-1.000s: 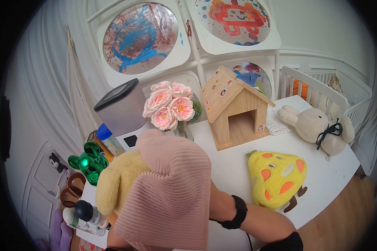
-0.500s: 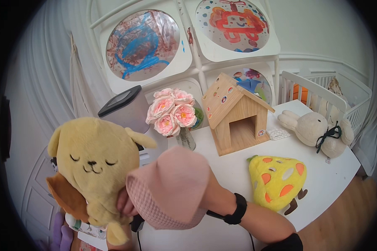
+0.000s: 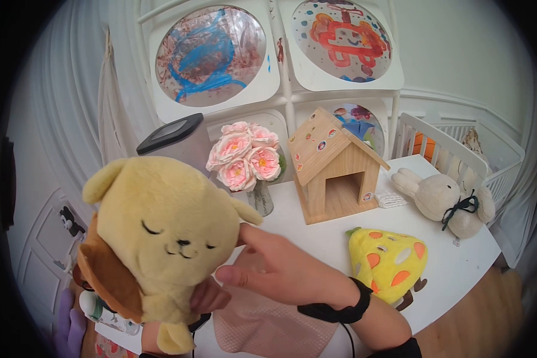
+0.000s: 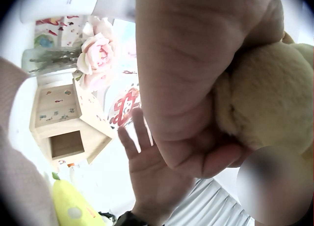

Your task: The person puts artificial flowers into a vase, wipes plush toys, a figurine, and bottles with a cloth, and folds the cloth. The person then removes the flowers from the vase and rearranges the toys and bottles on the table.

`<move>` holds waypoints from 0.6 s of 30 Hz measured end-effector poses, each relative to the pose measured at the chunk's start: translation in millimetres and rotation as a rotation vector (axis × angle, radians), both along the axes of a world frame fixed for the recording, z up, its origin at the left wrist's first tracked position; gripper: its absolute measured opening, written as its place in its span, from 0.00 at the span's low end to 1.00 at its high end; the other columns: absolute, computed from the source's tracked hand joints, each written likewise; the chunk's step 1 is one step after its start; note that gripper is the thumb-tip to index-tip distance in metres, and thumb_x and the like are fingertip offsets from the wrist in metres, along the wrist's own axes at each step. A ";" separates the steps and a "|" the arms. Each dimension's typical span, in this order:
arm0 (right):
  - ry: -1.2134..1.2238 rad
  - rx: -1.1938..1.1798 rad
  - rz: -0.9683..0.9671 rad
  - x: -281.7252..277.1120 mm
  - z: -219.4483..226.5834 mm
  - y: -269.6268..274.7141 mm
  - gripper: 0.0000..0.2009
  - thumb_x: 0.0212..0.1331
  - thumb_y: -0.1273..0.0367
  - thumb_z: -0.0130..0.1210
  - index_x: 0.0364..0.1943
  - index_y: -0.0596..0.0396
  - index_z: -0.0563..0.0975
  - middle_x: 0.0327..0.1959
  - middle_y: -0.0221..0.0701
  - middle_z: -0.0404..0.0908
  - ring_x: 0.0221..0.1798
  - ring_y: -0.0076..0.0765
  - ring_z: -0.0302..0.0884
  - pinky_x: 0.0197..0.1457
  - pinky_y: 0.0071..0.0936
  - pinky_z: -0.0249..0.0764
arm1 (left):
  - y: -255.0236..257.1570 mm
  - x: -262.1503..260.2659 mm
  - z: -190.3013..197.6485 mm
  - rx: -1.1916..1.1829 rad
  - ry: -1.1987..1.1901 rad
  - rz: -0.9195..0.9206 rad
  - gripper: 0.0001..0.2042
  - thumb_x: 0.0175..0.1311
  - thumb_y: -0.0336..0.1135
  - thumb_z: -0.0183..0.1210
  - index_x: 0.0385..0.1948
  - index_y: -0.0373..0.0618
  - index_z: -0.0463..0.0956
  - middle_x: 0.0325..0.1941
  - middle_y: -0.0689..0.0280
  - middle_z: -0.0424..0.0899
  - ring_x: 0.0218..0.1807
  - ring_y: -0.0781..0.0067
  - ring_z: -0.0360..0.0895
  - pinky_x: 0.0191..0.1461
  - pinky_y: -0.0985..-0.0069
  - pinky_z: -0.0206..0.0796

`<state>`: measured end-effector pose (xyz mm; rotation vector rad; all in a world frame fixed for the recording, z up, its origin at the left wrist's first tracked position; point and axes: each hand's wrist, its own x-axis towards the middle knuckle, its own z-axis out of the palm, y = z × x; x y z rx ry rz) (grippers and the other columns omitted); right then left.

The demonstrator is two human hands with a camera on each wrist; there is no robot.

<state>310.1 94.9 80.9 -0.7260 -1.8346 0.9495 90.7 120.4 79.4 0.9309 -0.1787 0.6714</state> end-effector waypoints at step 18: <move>0.604 0.301 -0.306 -6.5 -5.3 13.4 0.47 0.51 0.74 0.70 0.71 0.54 0.47 0.67 0.38 0.63 0.70 0.38 0.65 0.70 0.37 0.67 | 44.7 4.0 -34.8 -0.147 0.102 0.254 0.36 0.71 0.64 0.41 0.72 0.46 0.56 0.74 0.56 0.64 0.71 0.52 0.66 0.72 0.49 0.60</move>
